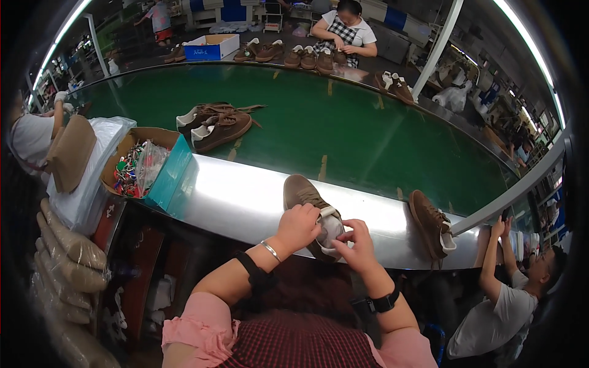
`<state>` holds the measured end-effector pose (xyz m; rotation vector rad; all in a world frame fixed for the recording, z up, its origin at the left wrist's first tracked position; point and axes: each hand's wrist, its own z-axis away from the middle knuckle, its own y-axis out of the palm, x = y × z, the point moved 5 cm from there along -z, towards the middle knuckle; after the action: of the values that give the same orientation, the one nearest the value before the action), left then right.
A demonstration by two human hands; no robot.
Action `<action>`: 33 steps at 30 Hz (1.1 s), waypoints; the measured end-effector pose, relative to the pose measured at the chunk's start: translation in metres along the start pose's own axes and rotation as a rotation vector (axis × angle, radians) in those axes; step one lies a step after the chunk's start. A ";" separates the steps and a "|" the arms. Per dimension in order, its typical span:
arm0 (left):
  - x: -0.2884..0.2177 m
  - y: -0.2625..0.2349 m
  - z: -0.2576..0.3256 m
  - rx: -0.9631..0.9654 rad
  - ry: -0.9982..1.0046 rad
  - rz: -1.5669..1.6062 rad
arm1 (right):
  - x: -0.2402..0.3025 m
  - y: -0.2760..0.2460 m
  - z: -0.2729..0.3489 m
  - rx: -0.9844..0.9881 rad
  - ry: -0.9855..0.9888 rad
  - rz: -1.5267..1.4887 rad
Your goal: Inserting shoe laces and paper stuffings into brown leather shoes at a manufacturing line station.
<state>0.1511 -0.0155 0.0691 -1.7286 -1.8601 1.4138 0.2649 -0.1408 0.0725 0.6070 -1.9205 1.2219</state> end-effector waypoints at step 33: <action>-0.005 0.021 -0.018 0.254 -0.132 0.377 | 0.007 0.050 -0.048 0.574 0.013 0.463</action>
<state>0.1787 -0.0143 0.0649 -1.9609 -1.3782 1.8502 0.2409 -0.0754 0.0631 0.4392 -1.7441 2.1007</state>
